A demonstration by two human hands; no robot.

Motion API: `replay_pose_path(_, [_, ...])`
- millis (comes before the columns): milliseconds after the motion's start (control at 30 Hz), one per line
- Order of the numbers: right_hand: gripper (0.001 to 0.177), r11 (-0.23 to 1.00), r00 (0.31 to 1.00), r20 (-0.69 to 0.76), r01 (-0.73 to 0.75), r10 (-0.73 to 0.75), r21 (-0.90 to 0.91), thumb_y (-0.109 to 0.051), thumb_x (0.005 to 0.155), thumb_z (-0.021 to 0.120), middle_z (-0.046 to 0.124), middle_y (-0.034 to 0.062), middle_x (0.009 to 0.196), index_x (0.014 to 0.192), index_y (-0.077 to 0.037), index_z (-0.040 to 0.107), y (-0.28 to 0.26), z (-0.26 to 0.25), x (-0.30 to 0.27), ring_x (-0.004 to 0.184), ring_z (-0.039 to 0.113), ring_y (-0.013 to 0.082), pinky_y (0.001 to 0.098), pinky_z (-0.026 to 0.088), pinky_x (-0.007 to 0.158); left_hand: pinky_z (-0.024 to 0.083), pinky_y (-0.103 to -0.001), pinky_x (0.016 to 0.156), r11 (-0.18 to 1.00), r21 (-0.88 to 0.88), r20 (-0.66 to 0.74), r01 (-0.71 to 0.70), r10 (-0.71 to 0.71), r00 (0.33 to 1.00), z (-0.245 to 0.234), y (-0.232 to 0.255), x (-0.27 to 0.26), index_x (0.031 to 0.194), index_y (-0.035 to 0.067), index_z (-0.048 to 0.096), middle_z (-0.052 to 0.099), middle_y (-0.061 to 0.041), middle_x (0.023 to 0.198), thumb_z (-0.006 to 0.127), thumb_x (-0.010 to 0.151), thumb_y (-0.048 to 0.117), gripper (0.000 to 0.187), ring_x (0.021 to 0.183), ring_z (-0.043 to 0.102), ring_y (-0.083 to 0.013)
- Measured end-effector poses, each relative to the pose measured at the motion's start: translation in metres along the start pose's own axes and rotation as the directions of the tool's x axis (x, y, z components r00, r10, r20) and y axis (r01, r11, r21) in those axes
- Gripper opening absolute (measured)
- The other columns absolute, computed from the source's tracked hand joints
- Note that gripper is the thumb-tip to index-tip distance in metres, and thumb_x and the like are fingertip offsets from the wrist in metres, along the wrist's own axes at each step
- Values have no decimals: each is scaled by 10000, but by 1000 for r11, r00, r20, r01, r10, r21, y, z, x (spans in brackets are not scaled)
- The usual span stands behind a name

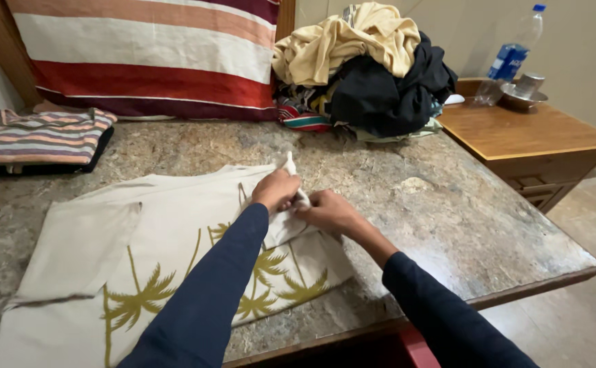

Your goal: The person picks up a shirt from a pile, spreads it out on a marble surface, and folds it into a compact rectangular shape; then they take a polo shirt, button its collar, and fold it as well.

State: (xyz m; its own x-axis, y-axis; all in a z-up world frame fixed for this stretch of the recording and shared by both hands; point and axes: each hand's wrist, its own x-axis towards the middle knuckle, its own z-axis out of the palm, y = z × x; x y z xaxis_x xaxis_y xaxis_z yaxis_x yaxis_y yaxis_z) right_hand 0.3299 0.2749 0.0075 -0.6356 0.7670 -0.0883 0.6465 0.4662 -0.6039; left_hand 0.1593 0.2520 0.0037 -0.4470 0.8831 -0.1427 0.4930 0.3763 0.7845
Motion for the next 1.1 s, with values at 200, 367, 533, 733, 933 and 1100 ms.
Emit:
replay_pose_path(200, [514, 957, 991, 42, 110, -126, 269, -389, 783, 743, 786, 106, 969, 1157, -37, 768, 16, -14, -11, 881, 690, 159, 327, 534, 772, 546, -408, 510, 897, -440, 125, -42, 107, 986, 38, -23, 67, 836, -51, 718, 712, -178, 701, 530, 887, 249, 357, 532, 670, -279])
replay_pose_path(367, [612, 997, 998, 19, -53, 52, 57, -462, 798, 769, 765, 113, 1006, 1243, -48, 700, -10, -48, -37, 914, 710, 189, 338, 549, 803, 613, -409, 565, 841, -525, 292, 129, 36, 956, 34, -12, 61, 890, -49, 710, 730, -194, 756, 545, 911, 296, 383, 608, 697, -315])
replay_pose_path(533, [688, 996, 992, 101, -81, 77, 28, -477, 769, 761, 760, 85, 983, 1327, -91, 648, -49, -62, -60, 864, 719, 187, 363, 575, 733, 631, -430, 637, 794, -598, 309, 112, 99, 946, -4, -7, 46, 994, -15, 678, 724, -172, 822, 605, 907, 304, 338, 704, 738, -298])
replay_pose_path(733, [786, 985, 983, 140, 94, -115, 148, -360, 776, 829, 772, 160, 900, 1407, -35, 492, -109, -21, -71, 687, 737, 229, 363, 584, 563, 557, -439, 566, 880, -460, 238, 122, -10, 971, -82, -45, 26, 896, 18, 661, 678, -170, 745, 636, 902, 327, 310, 598, 679, -286])
replay_pose_path(933, [499, 991, 952, 289, 62, -95, 121, -423, 903, 726, 785, 192, 892, 1153, 9, 744, -144, 17, -67, 686, 768, 269, 367, 619, 594, 610, -429, 611, 971, 228, -122, -73, 103, 987, -172, -106, -65, 774, 30, 729, 771, -125, 729, 607, 866, 258, 274, 638, 754, -258])
replay_pose_path(1100, [400, 925, 908, -191, 348, -374, -156, -354, 868, 682, 754, 152, 1115, 1115, -44, 732, -127, 55, -41, 1014, 726, 337, 416, 563, 886, 556, -470, 857, 828, 514, -356, -224, 444, 822, -204, -143, -124, 931, 92, 774, 758, -145, 974, 665, 851, 305, 252, 966, 699, -344])
